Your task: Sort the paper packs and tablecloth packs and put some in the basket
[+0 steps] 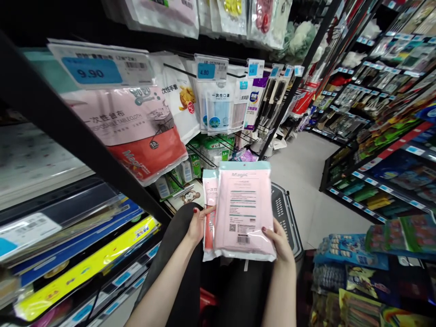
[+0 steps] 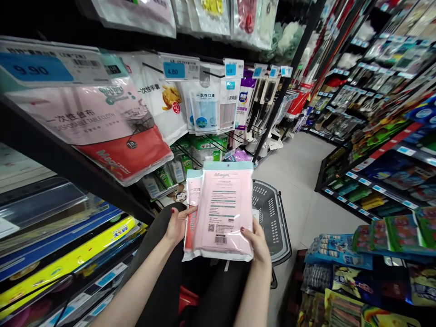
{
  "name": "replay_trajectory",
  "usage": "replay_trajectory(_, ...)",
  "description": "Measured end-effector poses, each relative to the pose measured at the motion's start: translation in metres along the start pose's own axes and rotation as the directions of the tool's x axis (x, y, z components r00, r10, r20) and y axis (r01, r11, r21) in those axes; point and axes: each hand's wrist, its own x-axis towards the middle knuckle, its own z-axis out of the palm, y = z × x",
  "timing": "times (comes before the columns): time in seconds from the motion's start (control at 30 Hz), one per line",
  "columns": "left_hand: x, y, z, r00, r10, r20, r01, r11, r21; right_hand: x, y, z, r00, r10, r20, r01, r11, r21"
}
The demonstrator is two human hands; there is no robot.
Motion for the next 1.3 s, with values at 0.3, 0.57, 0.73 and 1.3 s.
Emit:
replay_trajectory(0.3, 0.0, -0.004, 0.0, 0.996, -0.032, -0.089, 0.047, 0.982, 0.182, 0.023, 0.04, 0.003, 0.991, 0.016, 0.135, -0.028, 0.996, 0.086)
replay_trajectory(0.57, -0.003, 0.001, 0.005, 0.996, -0.09, -0.027, 0.094, 0.96, 0.264, 0.024, 0.045, 0.002, 0.996, -0.028, 0.085, 0.031, 0.999, -0.039)
replay_trajectory(0.73, -0.006, 0.004, 0.007, 0.997, -0.081, -0.008, 0.08, 0.956, 0.282, 0.026, 0.049, 0.002, 0.982, -0.188, -0.017, 0.171, 0.924, -0.342)
replay_trajectory(1.3, -0.007, 0.002, 0.006, 0.994, -0.109, 0.008, 0.103, 0.959, 0.265, 0.029, 0.057, 0.0, 0.997, -0.075, -0.007, 0.072, 0.971, -0.229)
